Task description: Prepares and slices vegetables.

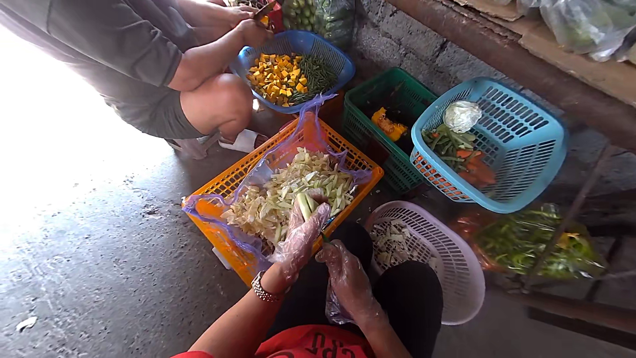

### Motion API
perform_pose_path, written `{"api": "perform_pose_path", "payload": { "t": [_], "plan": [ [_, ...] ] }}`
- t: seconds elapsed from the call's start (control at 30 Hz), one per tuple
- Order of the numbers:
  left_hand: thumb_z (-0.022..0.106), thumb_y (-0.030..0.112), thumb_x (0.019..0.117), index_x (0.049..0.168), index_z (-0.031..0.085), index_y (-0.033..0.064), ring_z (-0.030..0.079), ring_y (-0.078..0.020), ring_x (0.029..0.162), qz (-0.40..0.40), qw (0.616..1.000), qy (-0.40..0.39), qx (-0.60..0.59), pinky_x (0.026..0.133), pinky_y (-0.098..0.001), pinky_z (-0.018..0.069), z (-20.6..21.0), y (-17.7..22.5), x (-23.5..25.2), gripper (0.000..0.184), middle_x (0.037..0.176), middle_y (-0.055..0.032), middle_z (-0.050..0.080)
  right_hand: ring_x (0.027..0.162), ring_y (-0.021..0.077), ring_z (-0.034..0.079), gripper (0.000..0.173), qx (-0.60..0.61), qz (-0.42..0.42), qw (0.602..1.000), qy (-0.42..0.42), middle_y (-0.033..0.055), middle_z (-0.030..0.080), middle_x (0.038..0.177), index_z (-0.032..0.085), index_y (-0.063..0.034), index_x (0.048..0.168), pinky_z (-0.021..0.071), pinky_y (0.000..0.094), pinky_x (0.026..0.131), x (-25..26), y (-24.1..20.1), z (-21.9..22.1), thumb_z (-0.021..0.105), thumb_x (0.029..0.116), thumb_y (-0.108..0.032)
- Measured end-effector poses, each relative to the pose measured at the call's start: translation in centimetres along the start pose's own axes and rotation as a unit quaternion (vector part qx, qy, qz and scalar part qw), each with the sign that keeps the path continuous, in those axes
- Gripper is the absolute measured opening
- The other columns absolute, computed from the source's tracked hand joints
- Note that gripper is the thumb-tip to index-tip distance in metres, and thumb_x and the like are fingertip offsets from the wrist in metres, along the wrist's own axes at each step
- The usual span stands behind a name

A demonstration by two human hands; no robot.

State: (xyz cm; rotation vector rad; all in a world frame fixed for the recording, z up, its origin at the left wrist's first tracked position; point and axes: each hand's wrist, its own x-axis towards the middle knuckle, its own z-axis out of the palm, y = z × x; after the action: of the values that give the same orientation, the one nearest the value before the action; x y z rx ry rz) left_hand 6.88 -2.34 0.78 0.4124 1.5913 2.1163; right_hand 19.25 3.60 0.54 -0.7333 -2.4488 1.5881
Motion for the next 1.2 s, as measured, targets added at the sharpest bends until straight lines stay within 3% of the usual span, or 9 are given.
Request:
{"api": "perform_pose_path", "payload": {
  "t": [0.13,0.23,0.3,0.47,0.63,0.73,0.9,1.1,1.2],
  "plan": [
    [0.061,0.048,0.0921,0.146,0.027,0.0032,0.067,-0.0081,0.076,0.019,1.000,0.017,-0.007,0.071,-0.0264,0.0592,0.0,-0.5,0.5,0.077,0.095,0.0017,0.064,0.084,0.0262,0.072,0.046,-0.069,-0.040,0.994,0.068,0.0146,0.072,0.090,0.068,0.0038,0.110,0.0573,0.0457,0.076,-0.1,0.5,0.8,0.044,0.1061,-0.035],
    [0.029,0.041,0.1072,0.124,0.042,0.0061,0.064,-0.0074,0.067,-0.048,0.997,0.010,-0.063,0.066,-0.0232,0.0576,0.1,0.4,0.3,0.041,0.080,0.0037,0.063,0.063,0.0235,0.068,0.051,-0.171,-0.096,0.968,0.158,0.0102,0.066,0.070,0.069,0.0012,0.098,0.0547,0.0401,0.056,0.0,1.1,1.6,0.045,0.1034,-0.043],
    [0.020,0.035,0.1098,0.114,0.045,0.0061,0.065,-0.0071,0.065,-0.059,0.995,0.047,-0.066,0.064,-0.0224,0.0574,0.4,0.5,0.2,0.039,0.076,0.0034,0.064,0.059,0.0222,0.067,0.051,-0.206,-0.117,0.953,0.188,0.0090,0.065,0.067,0.070,0.0004,0.095,0.0538,0.0377,0.052,0.3,1.5,1.8,0.046,0.1023,-0.044],
    [0.039,0.047,0.0998,0.124,0.038,-0.0042,0.062,-0.0035,0.073,0.037,0.992,0.114,0.037,0.072,-0.0217,0.0550,0.6,-0.6,-0.3,0.057,0.083,0.0044,0.060,0.061,0.0230,0.069,0.045,-0.200,-0.121,0.954,0.186,0.0097,0.067,0.069,0.070,0.0013,0.096,0.0546,0.0379,0.054,0.4,1.8,2.3,0.050,0.1006,-0.038],
    [0.013,0.043,0.1101,0.107,0.048,0.0083,0.066,-0.0095,0.063,-0.087,0.981,0.075,-0.156,0.062,-0.0234,0.0580,0.0,0.5,-0.3,0.049,0.073,0.0012,0.065,0.057,0.0204,0.067,0.046,-0.225,-0.146,0.941,0.207,0.0075,0.066,0.066,0.070,-0.0007,0.091,0.0525,0.0354,0.050,0.6,2.3,2.5,0.048,0.1005,-0.040],
    [0.015,0.050,0.1097,0.107,0.049,0.0062,0.065,-0.0150,0.058,-0.161,0.952,0.100,-0.242,0.056,-0.0276,0.0586,-0.2,0.8,-0.1,0.055,0.071,-0.0048,0.064,0.056,0.0199,0.066,0.048,-0.229,-0.151,0.938,0.212,0.0071,0.065,0.065,0.069,-0.0013,0.089,0.0519,0.0349,0.048,0.8,2.4,2.7,0.047,0.1008,-0.042],
    [0.016,0.044,0.1090,0.111,0.047,0.0101,0.067,-0.0077,0.069,-0.016,0.988,0.086,-0.125,0.068,-0.0234,0.0581,0.2,-0.3,-0.8,0.046,0.077,0.0048,0.066,0.059,0.0233,0.068,0.047,-0.202,-0.128,0.952,0.190,0.0098,0.066,0.068,0.070,0.0014,0.094,0.0538,0.0384,0.052,0.8,2.2,2.5,0.048,0.1012,-0.039],
    [0.016,0.053,0.1086,0.105,0.050,0.0072,0.065,-0.0174,0.060,-0.185,0.942,0.082,-0.267,0.057,-0.0299,0.0589,-0.3,1.2,0.2,0.057,0.073,-0.0068,0.063,0.057,0.0208,0.066,0.048,-0.223,-0.144,0.941,0.208,0.0078,0.065,0.066,0.069,-0.0008,0.091,0.0521,0.0357,0.049,1.0,2.5,2.4,0.048,0.1011,-0.042],
    [0.016,0.050,0.1094,0.106,0.049,0.0070,0.066,-0.0130,0.063,-0.110,0.968,0.079,-0.209,0.061,-0.0260,0.0588,0.2,0.6,-0.3,0.054,0.074,-0.0028,0.065,0.058,0.0230,0.067,0.048,-0.207,-0.120,0.952,0.193,0.0095,0.065,0.066,0.069,0.0007,0.093,0.0525,0.0382,0.051,0.8,2.1,2.4,0.046,0.1019,-0.041]
  ]
}}
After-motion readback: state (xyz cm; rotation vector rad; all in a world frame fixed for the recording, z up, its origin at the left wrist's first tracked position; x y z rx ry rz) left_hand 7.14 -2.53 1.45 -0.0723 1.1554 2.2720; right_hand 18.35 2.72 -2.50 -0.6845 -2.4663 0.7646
